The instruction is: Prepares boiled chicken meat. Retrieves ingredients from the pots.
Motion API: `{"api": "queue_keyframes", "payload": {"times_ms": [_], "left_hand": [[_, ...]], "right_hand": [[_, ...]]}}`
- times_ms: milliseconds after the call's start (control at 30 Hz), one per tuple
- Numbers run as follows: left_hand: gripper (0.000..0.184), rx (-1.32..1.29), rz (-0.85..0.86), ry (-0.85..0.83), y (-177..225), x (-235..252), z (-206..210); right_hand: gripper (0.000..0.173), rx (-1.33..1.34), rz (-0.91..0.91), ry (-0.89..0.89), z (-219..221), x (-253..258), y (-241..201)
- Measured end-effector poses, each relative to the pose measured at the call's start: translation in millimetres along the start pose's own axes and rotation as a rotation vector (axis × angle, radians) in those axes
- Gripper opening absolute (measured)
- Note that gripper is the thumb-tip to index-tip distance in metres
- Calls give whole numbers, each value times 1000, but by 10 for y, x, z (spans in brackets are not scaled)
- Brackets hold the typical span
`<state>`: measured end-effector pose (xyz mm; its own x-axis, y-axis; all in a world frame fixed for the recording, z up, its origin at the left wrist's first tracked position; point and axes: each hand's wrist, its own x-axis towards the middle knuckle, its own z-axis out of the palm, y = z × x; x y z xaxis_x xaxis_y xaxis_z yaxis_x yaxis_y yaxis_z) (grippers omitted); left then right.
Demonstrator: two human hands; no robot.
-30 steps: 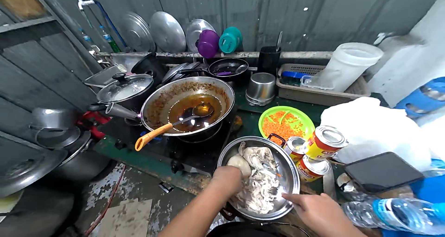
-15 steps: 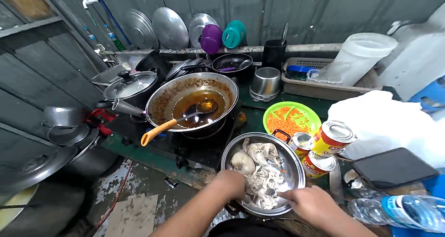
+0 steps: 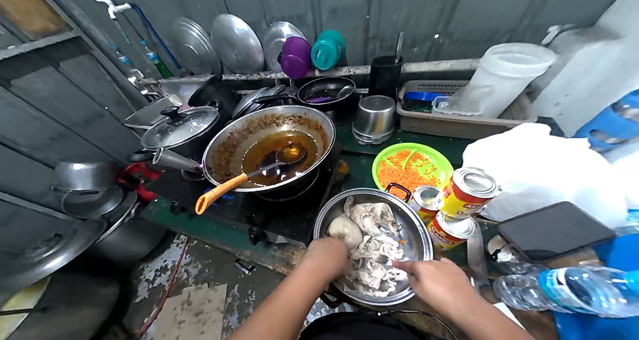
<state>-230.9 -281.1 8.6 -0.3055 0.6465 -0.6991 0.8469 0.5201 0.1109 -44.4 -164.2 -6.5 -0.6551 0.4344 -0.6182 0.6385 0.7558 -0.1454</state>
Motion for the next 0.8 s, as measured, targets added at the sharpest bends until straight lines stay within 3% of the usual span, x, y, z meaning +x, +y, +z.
{"api": "queue_keyframes", "payload": {"times_ms": [300, 400, 633, 800], "left_hand": [[33, 28, -53, -37, 62, 63, 71], [33, 40, -51, -48, 63, 57, 88], [31, 69, -24, -63, 46, 45, 171], [34, -37, -21, 26, -35, 30, 103]], "right_hand": [[47, 94, -17, -17, -244, -141, 160], [46, 19, -90, -71, -126, -172, 86], [50, 1, 19, 3, -65, 30, 186], [51, 33, 41, 12, 8, 41, 137]]}}
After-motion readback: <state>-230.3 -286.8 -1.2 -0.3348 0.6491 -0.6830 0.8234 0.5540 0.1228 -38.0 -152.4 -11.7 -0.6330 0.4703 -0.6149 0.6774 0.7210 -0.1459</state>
